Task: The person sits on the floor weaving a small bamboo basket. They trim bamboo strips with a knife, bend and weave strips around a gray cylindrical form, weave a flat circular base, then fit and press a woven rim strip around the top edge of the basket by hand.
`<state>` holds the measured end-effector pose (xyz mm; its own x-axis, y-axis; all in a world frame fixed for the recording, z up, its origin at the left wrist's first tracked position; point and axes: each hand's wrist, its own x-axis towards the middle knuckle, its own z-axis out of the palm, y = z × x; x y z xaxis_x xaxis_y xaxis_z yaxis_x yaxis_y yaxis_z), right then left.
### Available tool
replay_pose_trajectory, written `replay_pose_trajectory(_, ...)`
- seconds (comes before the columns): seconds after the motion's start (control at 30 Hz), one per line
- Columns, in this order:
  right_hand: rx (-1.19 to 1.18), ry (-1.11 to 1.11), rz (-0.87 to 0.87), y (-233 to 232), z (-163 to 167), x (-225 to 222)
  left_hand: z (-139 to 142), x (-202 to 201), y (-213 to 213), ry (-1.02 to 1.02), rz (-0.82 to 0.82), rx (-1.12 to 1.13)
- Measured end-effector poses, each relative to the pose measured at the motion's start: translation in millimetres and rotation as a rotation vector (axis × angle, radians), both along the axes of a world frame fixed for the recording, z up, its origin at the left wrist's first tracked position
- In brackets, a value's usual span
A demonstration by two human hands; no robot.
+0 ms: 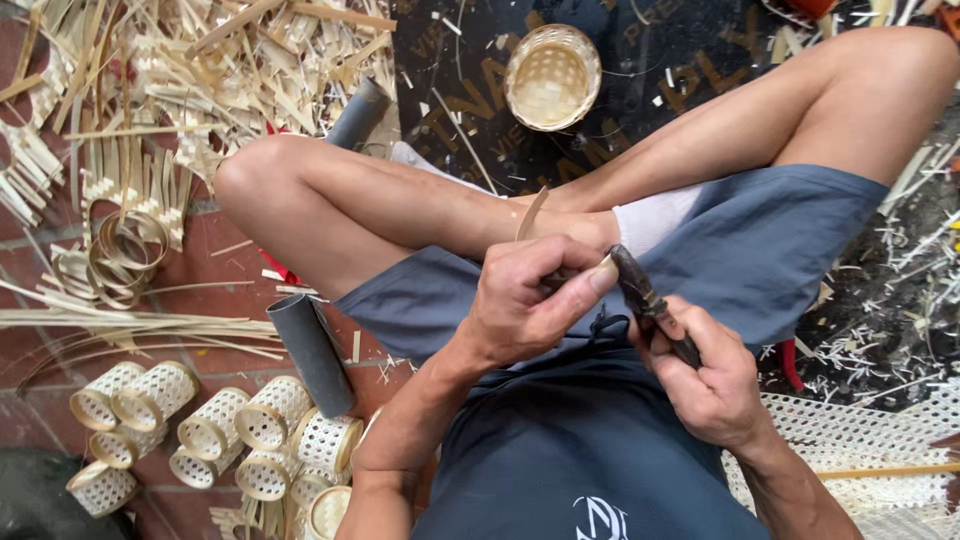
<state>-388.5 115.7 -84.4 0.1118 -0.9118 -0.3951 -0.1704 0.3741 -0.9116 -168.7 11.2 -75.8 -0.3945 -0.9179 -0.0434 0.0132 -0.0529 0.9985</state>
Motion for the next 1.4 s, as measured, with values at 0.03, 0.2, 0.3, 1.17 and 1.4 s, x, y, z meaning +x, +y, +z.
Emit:
replay_pose_trajectory(0.03,0.046,-0.165,-0.018,3.1,-4.7,0.8,-2.3,4.2,2.4,0.012,0.001,0.008)
replay_pose_trajectory(0.2,0.209,-0.642,-0.047,11.5,-20.9,10.4,-13.0,27.3,14.1,-0.003,-0.021,0.018)
replay_pose_trajectory(0.3,0.334,-0.675,-0.045,13.9,-25.5,16.5,-18.4,38.9,19.0,0.042,-0.022,0.020)
replay_pose_trajectory(1.17,0.226,-0.474,0.062,8.6,-18.9,36.0,-28.9,53.7,16.4,0.029,0.017,-0.104)
replay_pose_trajectory(1.4,-0.352,0.085,0.036,-10.5,-9.2,33.7,-51.4,58.3,37.8,-0.232,0.492,-0.188)
